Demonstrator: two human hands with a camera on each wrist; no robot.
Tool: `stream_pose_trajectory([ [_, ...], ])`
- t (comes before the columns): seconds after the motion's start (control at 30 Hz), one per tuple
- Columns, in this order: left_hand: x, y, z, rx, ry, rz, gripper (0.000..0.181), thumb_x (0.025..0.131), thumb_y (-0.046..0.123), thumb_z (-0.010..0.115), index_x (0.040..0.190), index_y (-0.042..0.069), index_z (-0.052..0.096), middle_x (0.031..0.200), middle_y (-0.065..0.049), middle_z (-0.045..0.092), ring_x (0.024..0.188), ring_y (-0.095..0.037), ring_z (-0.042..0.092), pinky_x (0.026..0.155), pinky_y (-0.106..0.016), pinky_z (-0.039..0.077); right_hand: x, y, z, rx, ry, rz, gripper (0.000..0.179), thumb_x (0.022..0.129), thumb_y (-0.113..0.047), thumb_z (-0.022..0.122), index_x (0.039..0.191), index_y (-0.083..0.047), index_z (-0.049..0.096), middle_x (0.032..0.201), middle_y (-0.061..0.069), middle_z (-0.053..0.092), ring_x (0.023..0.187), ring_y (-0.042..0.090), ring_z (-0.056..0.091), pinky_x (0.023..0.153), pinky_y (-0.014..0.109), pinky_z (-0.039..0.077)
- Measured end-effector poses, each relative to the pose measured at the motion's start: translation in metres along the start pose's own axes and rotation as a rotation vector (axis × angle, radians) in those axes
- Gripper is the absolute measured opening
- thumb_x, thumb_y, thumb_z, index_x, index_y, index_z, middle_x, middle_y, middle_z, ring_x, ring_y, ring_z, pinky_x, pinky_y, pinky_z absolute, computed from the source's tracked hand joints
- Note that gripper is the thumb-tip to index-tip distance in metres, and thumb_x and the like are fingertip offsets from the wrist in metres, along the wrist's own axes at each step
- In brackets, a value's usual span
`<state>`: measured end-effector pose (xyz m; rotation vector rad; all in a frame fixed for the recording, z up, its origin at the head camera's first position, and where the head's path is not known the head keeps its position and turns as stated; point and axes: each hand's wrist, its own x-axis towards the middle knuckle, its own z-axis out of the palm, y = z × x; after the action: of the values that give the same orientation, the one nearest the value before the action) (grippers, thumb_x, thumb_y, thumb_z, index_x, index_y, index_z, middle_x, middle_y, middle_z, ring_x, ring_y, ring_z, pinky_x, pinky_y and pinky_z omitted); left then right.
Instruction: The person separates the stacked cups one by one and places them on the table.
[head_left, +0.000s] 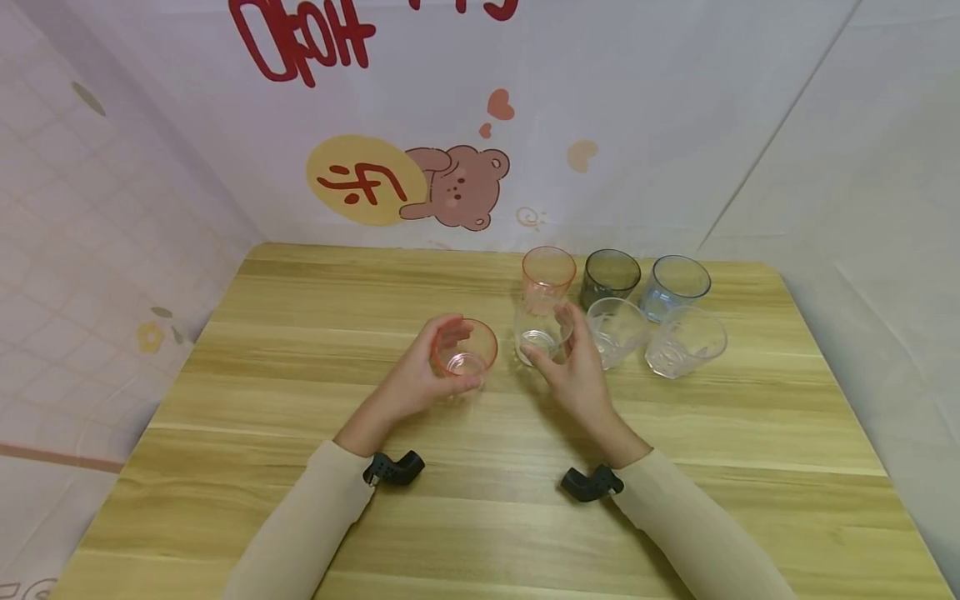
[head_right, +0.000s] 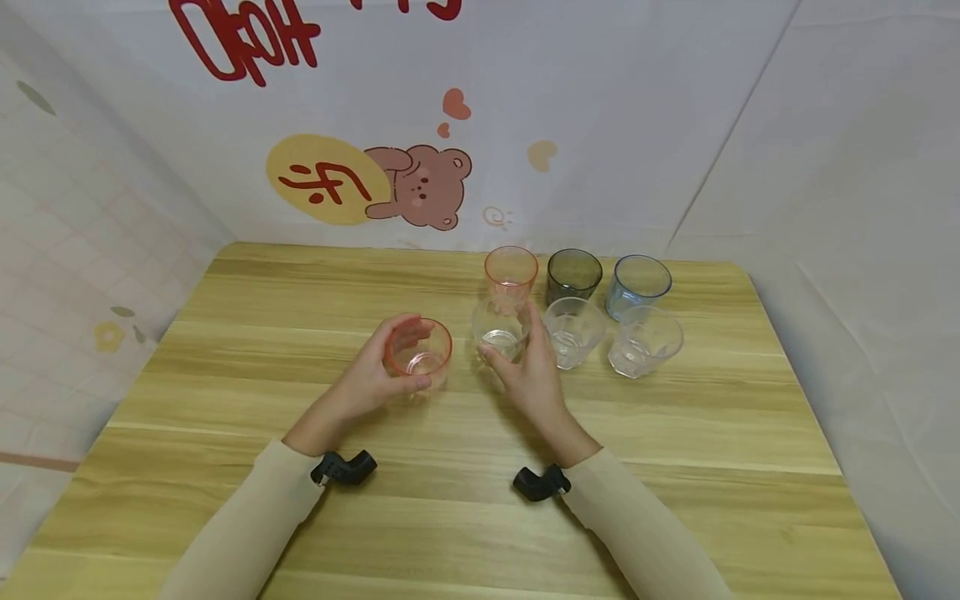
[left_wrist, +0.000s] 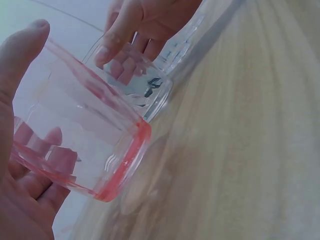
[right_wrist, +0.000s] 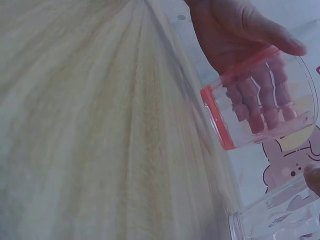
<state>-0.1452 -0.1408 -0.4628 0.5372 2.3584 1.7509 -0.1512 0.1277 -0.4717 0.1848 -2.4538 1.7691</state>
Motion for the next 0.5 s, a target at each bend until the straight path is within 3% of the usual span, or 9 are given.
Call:
stream_pose_trajectory([
  [0.3, 0.016, 0.002, -0.001, -0.013, 0.018, 0.003, 0.095, 0.087, 0.013, 0.089, 0.162, 0.003, 0.032, 0.161, -0.023, 0.051, 0.153, -0.035, 0.047, 0.131, -0.055, 0.035, 0.001, 0.002, 0.000, -0.007, 0.005, 0.000, 0.097, 0.095, -0.014, 0.085, 0.167, 0.001, 0.023, 0.171, 0.022, 0.037, 0.163, 0.037, 0.032, 0.134, 0.051, 0.027],
  [0.5, 0.024, 0.002, -0.001, -0.018, 0.035, -0.023, 0.096, 0.088, 0.016, 0.088, 0.164, 0.003, 0.030, 0.162, -0.019, 0.051, 0.154, -0.036, 0.046, 0.130, -0.057, 0.035, 0.001, 0.003, 0.000, -0.007, -0.001, 0.006, 0.097, 0.095, -0.016, 0.085, 0.168, -0.001, 0.022, 0.171, 0.021, 0.036, 0.163, 0.036, 0.032, 0.134, 0.050, 0.027],
])
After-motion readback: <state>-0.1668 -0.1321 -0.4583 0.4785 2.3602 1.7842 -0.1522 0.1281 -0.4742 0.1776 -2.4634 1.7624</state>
